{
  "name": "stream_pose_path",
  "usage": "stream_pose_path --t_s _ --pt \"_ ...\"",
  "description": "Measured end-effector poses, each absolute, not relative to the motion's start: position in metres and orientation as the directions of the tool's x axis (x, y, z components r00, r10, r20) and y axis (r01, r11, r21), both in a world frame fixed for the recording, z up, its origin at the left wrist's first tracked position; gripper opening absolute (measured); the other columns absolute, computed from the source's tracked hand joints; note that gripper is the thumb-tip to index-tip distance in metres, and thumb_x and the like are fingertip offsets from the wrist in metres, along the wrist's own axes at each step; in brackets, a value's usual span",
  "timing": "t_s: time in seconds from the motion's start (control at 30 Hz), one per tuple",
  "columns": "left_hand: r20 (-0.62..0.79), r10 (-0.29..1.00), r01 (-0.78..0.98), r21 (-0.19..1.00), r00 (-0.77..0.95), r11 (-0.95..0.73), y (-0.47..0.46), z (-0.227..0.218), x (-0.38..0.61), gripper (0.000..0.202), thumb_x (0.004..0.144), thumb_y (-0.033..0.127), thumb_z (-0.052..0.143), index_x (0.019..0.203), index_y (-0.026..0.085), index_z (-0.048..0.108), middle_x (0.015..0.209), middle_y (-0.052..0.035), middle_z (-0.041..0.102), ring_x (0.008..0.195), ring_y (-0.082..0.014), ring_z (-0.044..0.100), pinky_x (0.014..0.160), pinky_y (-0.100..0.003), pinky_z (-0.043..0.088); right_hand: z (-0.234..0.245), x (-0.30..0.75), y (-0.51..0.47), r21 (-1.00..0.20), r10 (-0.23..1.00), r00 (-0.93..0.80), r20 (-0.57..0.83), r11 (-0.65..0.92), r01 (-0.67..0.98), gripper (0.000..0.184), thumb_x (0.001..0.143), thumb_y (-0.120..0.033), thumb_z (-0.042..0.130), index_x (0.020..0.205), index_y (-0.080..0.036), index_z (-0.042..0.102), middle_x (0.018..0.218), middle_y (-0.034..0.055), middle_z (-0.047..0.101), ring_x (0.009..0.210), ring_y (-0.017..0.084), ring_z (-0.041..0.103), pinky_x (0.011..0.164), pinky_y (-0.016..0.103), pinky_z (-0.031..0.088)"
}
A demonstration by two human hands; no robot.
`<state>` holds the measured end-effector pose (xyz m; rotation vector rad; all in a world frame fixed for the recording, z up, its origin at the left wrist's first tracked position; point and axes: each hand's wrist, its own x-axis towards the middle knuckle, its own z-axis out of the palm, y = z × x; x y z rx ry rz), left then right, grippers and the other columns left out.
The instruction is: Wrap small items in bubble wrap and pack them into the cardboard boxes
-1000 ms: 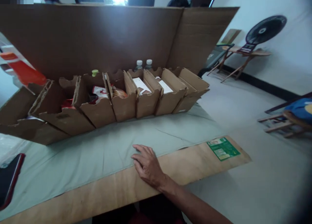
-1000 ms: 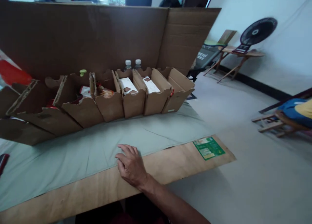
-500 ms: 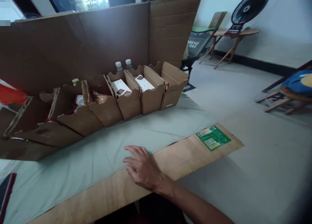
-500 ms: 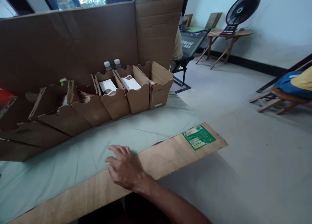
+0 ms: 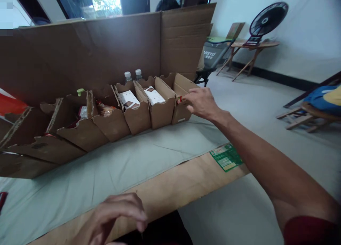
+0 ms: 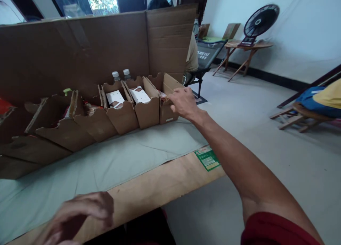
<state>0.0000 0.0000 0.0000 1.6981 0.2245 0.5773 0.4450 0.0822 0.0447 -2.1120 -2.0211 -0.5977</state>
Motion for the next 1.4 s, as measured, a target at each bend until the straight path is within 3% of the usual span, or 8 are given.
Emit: stream_pose_path --t_s 0.23,0.5,0.63,0.77,0.87,1.03,1.17,1.4 --pt "0.027 0.546 0.027 0.995 0.837 -0.091 -0.010 -0.036 -0.020 0.040 0.095 0.058 0.060 0.125 0.032 0.068 0.100 -0.0059 0.070 0.098 -0.0258 0.066 0.092 -0.042 0.050 0.065 0.427 0.054 0.147 0.973 0.014 0.231 -0.049 0.988 0.017 0.083 -0.013 0.065 0.083 -0.021 0.080 0.064 0.0051 0.065 0.076 0.025 0.059 0.083 0.041 0.035" --pt "0.025 0.623 0.113 0.977 0.782 -0.182 -0.011 -0.036 -0.026 0.036 0.096 0.052 0.061 0.124 0.031 0.069 0.103 -0.0054 0.073 0.099 -0.0245 0.068 0.091 -0.038 0.053 0.100 0.314 0.022 -0.019 0.993 -0.099 -0.070 0.098 0.995 0.015 0.084 -0.018 0.063 0.074 -0.017 0.074 0.076 0.0075 0.074 0.069 0.022 0.065 0.060 0.030 0.036" --pt "0.090 0.691 0.165 0.942 0.717 -0.293 -0.013 -0.027 0.004 0.020 0.097 0.033 0.060 0.113 0.027 0.071 0.098 -0.0047 0.074 0.095 -0.0217 0.070 0.087 -0.034 0.056 0.122 0.291 -0.005 -0.473 0.947 -0.109 0.303 0.249 0.845 0.021 0.095 -0.025 0.057 0.090 -0.022 0.077 0.086 0.0018 0.077 0.076 0.019 0.070 0.071 0.031 0.050" --pt "0.158 0.803 0.280 0.884 0.575 -0.375 -0.020 -0.038 0.025 0.031 0.096 0.024 0.057 0.126 0.027 0.065 0.115 -0.0078 0.070 0.103 -0.0228 0.069 0.088 -0.036 0.059 0.108 0.349 -0.039 -0.597 0.593 0.428 0.682 0.114 0.794 0.014 0.094 -0.039 0.063 0.096 -0.035 0.076 0.103 0.0016 0.077 0.099 0.026 0.070 0.090 0.042 0.054" --pt "0.189 0.825 0.324 0.855 0.533 -0.405 -0.026 -0.061 0.042 0.062 0.093 0.027 0.062 0.152 0.031 0.043 0.147 -0.0130 0.055 0.128 -0.0302 0.060 0.104 -0.049 0.054 0.051 0.404 -0.052 -0.852 0.430 0.755 0.495 0.069 0.520 0.011 0.085 -0.038 0.063 0.092 -0.037 0.073 0.115 0.0009 0.075 0.114 0.028 0.068 0.098 0.047 0.052" --pt "0.228 0.803 0.305 0.841 0.550 -0.448 -0.023 -0.089 0.081 0.095 0.087 0.032 0.070 0.164 0.026 0.014 0.167 -0.0191 0.030 0.152 -0.0393 0.034 0.118 -0.063 0.039 -0.061 0.416 -0.052 -0.987 0.622 0.775 0.109 -0.026 0.160 0.044 0.078 -0.068 0.060 0.088 -0.027 0.072 0.105 0.0122 0.078 0.099 0.034 0.073 0.071 0.044 0.055" --pt "0.297 0.816 0.264 0.844 0.496 -0.467 -0.004 -0.089 0.100 0.084 0.085 0.026 0.068 0.159 0.021 0.028 0.159 -0.0186 0.042 0.148 -0.0369 0.040 0.119 -0.060 0.038 -0.093 0.384 -0.041 -0.998 0.649 0.759 0.047 0.065 0.005 0.065 0.079 -0.083 0.054 0.102 -0.026 0.072 0.114 0.0081 0.078 0.110 0.031 0.071 0.075 0.040 0.055" --pt "0.264 0.911 0.333 0.868 0.317 -0.368 0.054 -0.075 0.075 0.057 0.081 0.021 0.057 0.139 0.018 0.051 0.123 -0.0119 0.066 0.110 -0.0271 0.063 0.092 -0.043 0.055 -0.088 0.341 0.001 -0.989 0.786 0.617 0.037 0.117 -0.090 0.062 0.077 -0.079 0.061 0.108 -0.027 0.073 0.125 0.0072 0.075 0.117 0.028 0.068 0.086 0.040 0.055"
